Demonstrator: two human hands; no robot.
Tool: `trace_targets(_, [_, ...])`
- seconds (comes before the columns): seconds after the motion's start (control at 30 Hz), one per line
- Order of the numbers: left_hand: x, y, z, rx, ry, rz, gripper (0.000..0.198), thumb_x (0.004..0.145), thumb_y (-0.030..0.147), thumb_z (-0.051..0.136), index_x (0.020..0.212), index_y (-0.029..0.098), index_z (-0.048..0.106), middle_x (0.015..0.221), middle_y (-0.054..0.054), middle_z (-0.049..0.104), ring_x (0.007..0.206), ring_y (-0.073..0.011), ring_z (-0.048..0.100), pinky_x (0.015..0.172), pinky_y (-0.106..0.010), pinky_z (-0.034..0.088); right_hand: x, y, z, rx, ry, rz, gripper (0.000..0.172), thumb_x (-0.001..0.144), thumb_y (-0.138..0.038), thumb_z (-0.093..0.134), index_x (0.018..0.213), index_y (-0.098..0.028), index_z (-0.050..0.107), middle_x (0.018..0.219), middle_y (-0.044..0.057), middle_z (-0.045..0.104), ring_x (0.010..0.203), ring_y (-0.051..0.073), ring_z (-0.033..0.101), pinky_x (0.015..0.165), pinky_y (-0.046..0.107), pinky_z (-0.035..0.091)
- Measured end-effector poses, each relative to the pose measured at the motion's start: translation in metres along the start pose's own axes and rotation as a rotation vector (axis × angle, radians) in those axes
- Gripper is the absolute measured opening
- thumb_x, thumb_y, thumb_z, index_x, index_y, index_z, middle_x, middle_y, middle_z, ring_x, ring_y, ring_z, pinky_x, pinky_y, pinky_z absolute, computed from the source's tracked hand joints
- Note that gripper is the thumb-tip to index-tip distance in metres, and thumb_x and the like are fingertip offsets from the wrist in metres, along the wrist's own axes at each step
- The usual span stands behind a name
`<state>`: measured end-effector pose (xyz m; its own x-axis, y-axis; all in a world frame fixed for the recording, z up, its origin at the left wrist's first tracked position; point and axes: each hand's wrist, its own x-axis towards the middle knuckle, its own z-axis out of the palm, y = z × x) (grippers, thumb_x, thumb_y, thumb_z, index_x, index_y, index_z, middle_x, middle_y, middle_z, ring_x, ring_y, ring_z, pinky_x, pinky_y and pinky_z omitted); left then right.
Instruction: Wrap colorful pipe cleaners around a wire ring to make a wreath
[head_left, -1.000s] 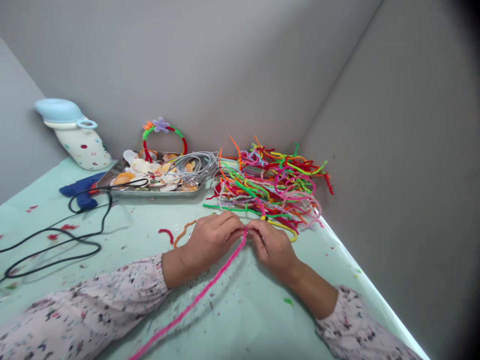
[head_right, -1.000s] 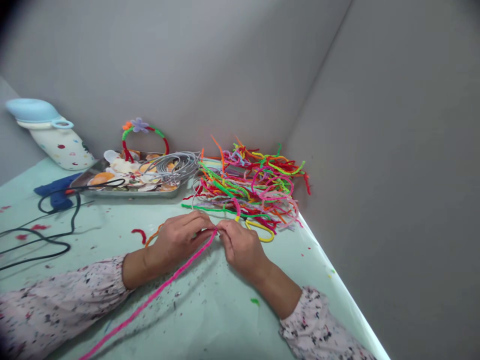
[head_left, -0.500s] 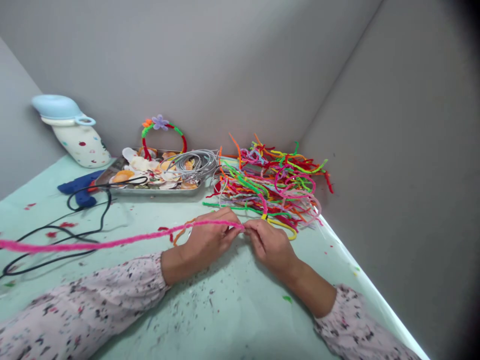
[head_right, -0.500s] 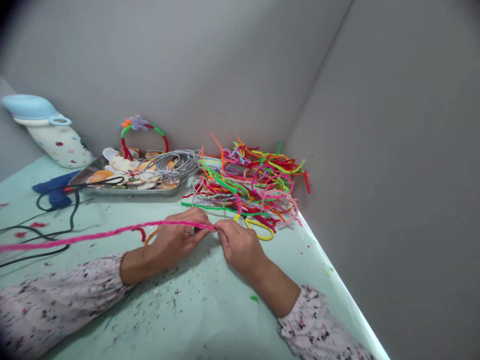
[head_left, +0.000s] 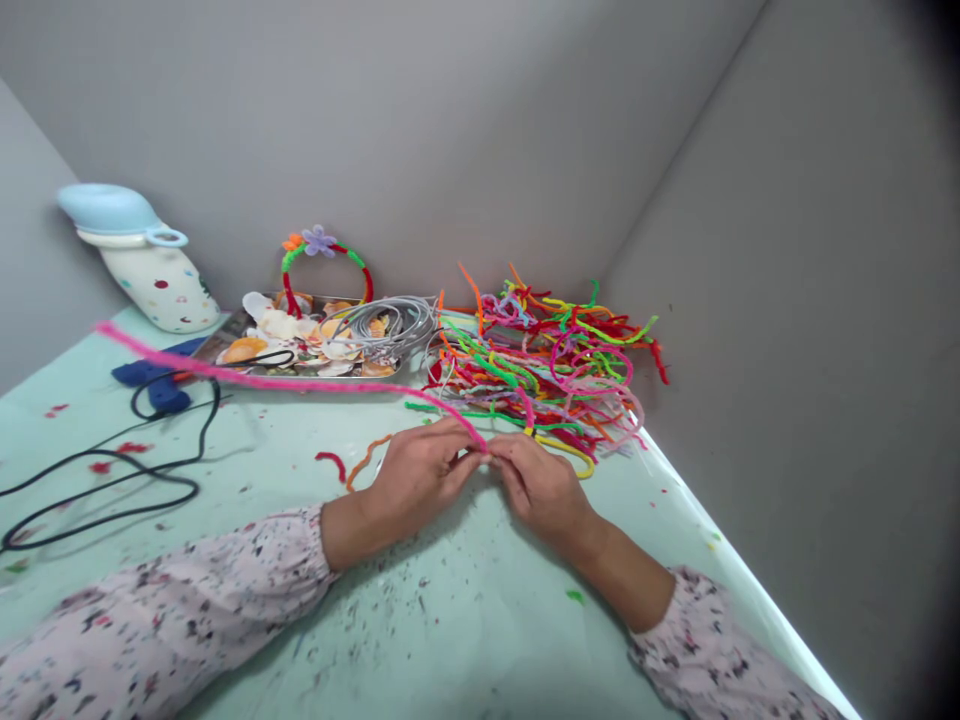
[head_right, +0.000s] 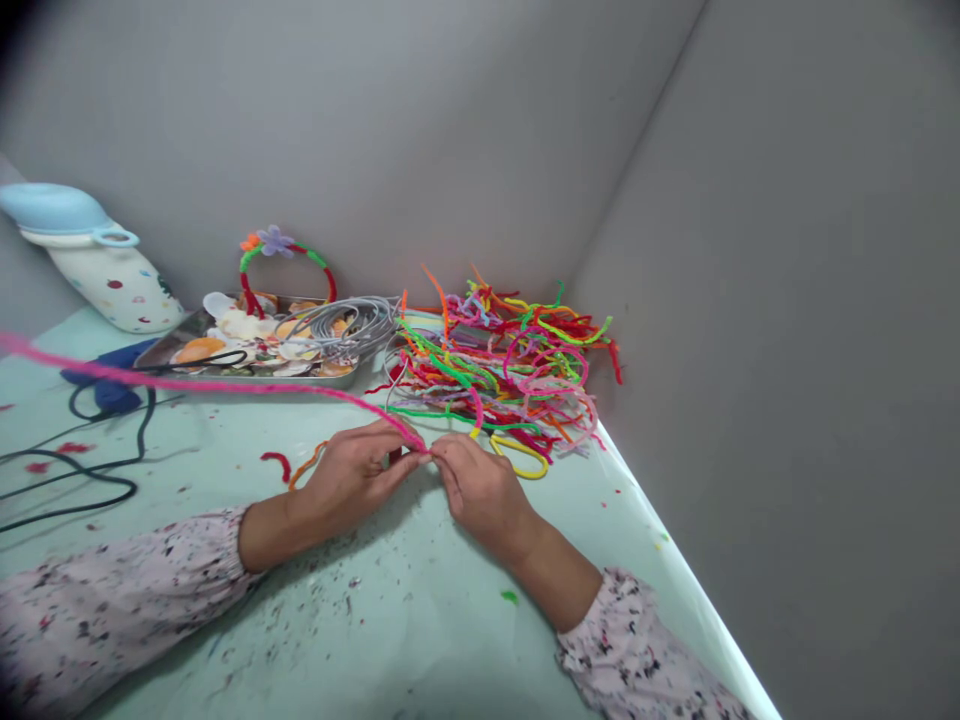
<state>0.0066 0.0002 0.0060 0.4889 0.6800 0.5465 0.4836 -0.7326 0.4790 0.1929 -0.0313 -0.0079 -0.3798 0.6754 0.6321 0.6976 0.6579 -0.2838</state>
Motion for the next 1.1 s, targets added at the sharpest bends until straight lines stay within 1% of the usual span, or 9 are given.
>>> trace_targets(0.13, [0.002, 0.005, -0.003, -0.007, -0.031, -0.022, 0.014, 0.087, 0.025, 0.057, 0.08, 0.017, 0.066, 0.079, -0.003, 0.067, 0.072, -0.0144, 0.06, 0.065, -0.025, 0.044, -0.001, 0.001, 0.0, -0.005, -0.008, -0.018, 0.019, 0.09, -0.012, 0.046, 0.103, -0.02, 0.056, 0.096, 0.008, 0.069, 0.092, 0.019, 0.067, 0.076, 0.03, 0.055])
trace_targets(0.27, [0.004, 0.01, -0.005, -0.024, -0.071, -0.098, 0.015, 0.088, 0.024, 0.055, 0.079, 0.017, 0.065, 0.077, -0.002, 0.065, 0.071, -0.014, 0.058, 0.064, -0.024, 0.042, -0.003, 0.002, 0.001, -0.039, -0.021, -0.024, 0.018, 0.09, -0.011, 0.046, 0.103, -0.02, 0.056, 0.098, 0.008, 0.069, 0.092, 0.019, 0.066, 0.074, 0.029, 0.054])
trace_targets(0.37, [0.005, 0.012, -0.005, -0.034, -0.089, -0.147, 0.016, 0.088, 0.022, 0.054, 0.078, 0.018, 0.065, 0.078, -0.001, 0.064, 0.072, -0.0138, 0.057, 0.064, -0.024, 0.041, -0.004, 0.001, 0.002, -0.076, -0.014, -0.031, 0.016, 0.09, -0.012, 0.047, 0.1, -0.019, 0.056, 0.096, 0.008, 0.07, 0.088, 0.018, 0.067, 0.072, 0.028, 0.053])
trace_targets(0.57, [0.004, 0.012, -0.002, -0.037, -0.076, -0.19, 0.016, 0.088, 0.021, 0.053, 0.077, 0.018, 0.064, 0.079, -0.001, 0.064, 0.072, -0.0143, 0.057, 0.064, -0.025, 0.041, -0.003, 0.0, 0.001, -0.133, -0.003, -0.045, 0.014, 0.091, -0.012, 0.046, 0.098, -0.018, 0.056, 0.093, 0.008, 0.07, 0.081, 0.017, 0.067, 0.068, 0.027, 0.052])
trace_targets(0.77, [0.006, 0.015, -0.004, -0.01, -0.104, -0.229, 0.015, 0.086, 0.02, 0.054, 0.075, 0.018, 0.064, 0.076, -0.001, 0.064, 0.069, -0.0147, 0.057, 0.062, -0.026, 0.04, -0.004, -0.001, 0.001, -0.149, -0.014, -0.094, 0.014, 0.09, -0.011, 0.046, 0.097, -0.017, 0.056, 0.09, 0.008, 0.071, 0.082, 0.017, 0.067, 0.069, 0.027, 0.052])
trace_targets(0.93, [0.009, 0.016, -0.005, 0.001, -0.102, -0.247, 0.017, 0.085, 0.021, 0.055, 0.07, 0.018, 0.063, 0.07, 0.0, 0.063, 0.065, -0.0146, 0.055, 0.059, -0.026, 0.039, -0.004, 0.0, 0.001, -0.165, -0.022, -0.125, 0.015, 0.091, -0.012, 0.045, 0.099, -0.017, 0.056, 0.092, 0.009, 0.071, 0.081, 0.017, 0.068, 0.068, 0.027, 0.052])
trace_targets(1.0, [0.009, 0.015, -0.004, -0.008, -0.1, -0.256, 0.016, 0.085, 0.021, 0.054, 0.071, 0.018, 0.063, 0.07, 0.0, 0.063, 0.064, -0.0144, 0.055, 0.058, -0.025, 0.039, -0.004, 0.0, 0.001, -0.161, -0.027, -0.119, 0.015, 0.091, -0.012, 0.045, 0.099, -0.018, 0.056, 0.092, 0.009, 0.071, 0.08, 0.017, 0.067, 0.068, 0.026, 0.051])
trace_targets(1.1, [0.008, 0.013, -0.002, -0.033, -0.087, -0.266, 0.016, 0.086, 0.023, 0.054, 0.073, 0.018, 0.062, 0.072, 0.0, 0.063, 0.067, -0.0144, 0.056, 0.06, -0.025, 0.041, -0.003, 0.001, 0.002, -0.144, -0.024, -0.053, 0.013, 0.091, -0.014, 0.046, 0.098, -0.018, 0.056, 0.09, 0.008, 0.07, 0.081, 0.017, 0.066, 0.067, 0.027, 0.051])
